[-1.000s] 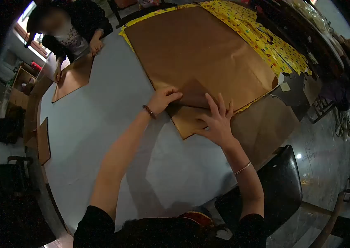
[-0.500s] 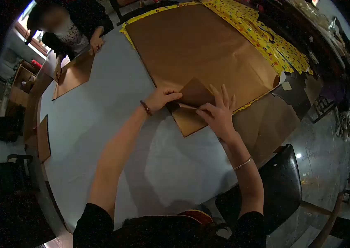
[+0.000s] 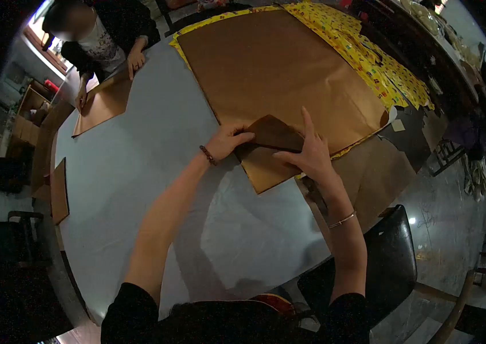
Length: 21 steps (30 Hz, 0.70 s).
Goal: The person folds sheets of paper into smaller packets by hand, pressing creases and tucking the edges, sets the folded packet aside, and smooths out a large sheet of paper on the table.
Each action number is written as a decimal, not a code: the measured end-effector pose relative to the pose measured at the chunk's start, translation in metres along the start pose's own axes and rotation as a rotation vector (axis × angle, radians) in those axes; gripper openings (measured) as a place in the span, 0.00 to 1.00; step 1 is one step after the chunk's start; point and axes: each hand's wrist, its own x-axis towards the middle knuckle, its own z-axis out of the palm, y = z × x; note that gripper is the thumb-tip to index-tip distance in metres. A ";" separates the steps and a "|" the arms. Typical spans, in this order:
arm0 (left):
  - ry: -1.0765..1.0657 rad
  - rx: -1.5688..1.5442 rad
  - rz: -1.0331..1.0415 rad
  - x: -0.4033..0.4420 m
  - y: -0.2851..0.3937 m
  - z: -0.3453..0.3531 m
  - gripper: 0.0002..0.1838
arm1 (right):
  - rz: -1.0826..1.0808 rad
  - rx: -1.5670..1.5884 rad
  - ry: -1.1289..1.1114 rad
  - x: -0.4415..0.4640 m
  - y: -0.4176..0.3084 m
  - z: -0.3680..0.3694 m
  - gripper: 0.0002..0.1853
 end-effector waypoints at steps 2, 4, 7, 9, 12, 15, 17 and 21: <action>-0.013 -0.006 0.000 -0.002 0.001 0.000 0.13 | -0.146 -0.168 0.029 0.002 0.007 0.003 0.28; -0.027 -0.012 0.000 -0.002 0.002 0.000 0.13 | -0.290 -0.337 0.058 0.005 0.011 0.006 0.24; -0.041 -0.057 0.057 -0.006 0.004 0.003 0.10 | -0.133 -0.150 -0.103 0.008 0.009 0.007 0.16; -0.041 -0.079 0.117 -0.010 0.011 0.009 0.11 | -0.118 -0.201 -0.152 0.010 0.002 0.004 0.12; -0.066 0.096 0.260 -0.007 0.007 0.015 0.10 | -0.242 -0.116 -0.158 0.011 0.009 0.005 0.11; -0.037 0.409 0.451 -0.009 0.006 0.022 0.10 | -0.251 -0.192 -0.203 0.007 0.007 0.002 0.11; -0.026 0.439 0.466 -0.009 0.001 0.027 0.10 | -0.260 -0.198 -0.215 0.007 0.013 0.005 0.11; -0.012 0.436 0.447 -0.010 0.000 0.034 0.08 | -0.330 -0.268 -0.257 0.009 0.013 0.009 0.13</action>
